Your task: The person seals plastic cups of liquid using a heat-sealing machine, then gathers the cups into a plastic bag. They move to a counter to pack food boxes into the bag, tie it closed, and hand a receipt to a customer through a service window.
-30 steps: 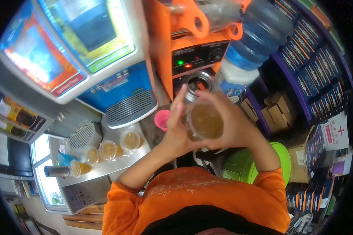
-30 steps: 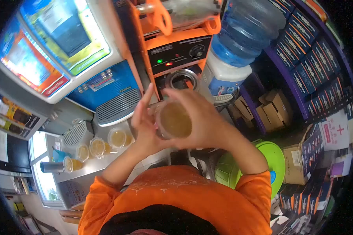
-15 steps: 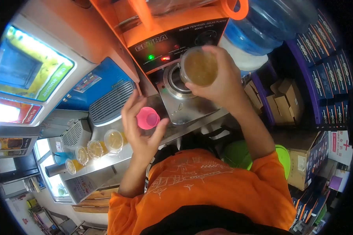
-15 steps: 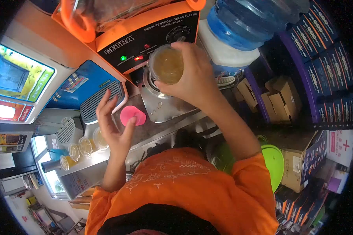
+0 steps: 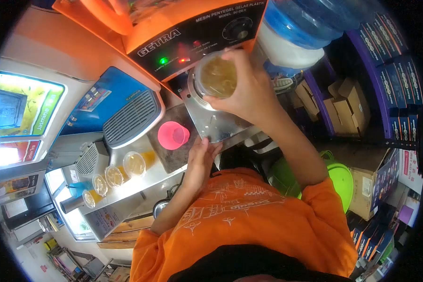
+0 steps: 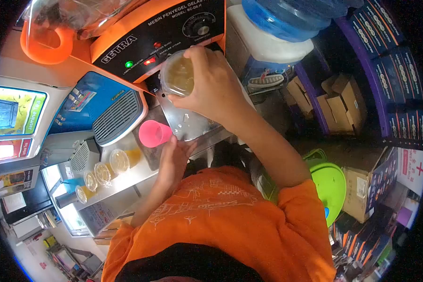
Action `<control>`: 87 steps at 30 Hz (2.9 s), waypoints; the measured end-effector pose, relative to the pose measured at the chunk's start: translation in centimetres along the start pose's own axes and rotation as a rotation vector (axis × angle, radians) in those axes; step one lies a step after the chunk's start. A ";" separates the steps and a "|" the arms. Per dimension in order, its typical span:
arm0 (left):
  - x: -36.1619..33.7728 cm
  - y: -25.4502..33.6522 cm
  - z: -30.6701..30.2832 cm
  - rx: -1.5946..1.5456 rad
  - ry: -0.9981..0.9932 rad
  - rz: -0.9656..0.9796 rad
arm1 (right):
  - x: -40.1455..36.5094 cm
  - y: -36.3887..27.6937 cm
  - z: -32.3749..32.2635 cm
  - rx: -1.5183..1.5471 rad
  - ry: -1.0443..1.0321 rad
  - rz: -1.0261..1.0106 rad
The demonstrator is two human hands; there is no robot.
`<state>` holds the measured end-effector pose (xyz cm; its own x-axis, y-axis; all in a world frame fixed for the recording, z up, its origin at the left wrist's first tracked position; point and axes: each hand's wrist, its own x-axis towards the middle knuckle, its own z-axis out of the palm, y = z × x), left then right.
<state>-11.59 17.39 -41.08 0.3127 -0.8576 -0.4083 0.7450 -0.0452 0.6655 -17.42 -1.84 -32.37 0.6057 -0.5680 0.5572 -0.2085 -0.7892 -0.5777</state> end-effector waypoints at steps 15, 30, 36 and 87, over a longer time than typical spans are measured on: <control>-3.2 4.2 1.1 0.697 0.240 0.433 | -4.6 2.3 3.7 -0.207 -0.046 0.019; -1.0 23.5 18.3 2.315 0.131 1.986 | -16.9 0.2 2.4 1.304 -0.265 1.000; 2.5 24.3 21.4 2.764 0.346 1.892 | -11.0 2.1 6.2 1.229 -0.122 0.954; 3.4 24.4 22.9 2.741 0.536 1.640 | -3.2 5.3 11.4 1.310 -0.020 0.893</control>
<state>-5.82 1.64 -11.92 -0.2064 -0.8287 0.5202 -0.6477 -0.2828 -0.7075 -11.72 -1.56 -44.03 0.6677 -0.7078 -0.2307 0.2846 0.5291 -0.7994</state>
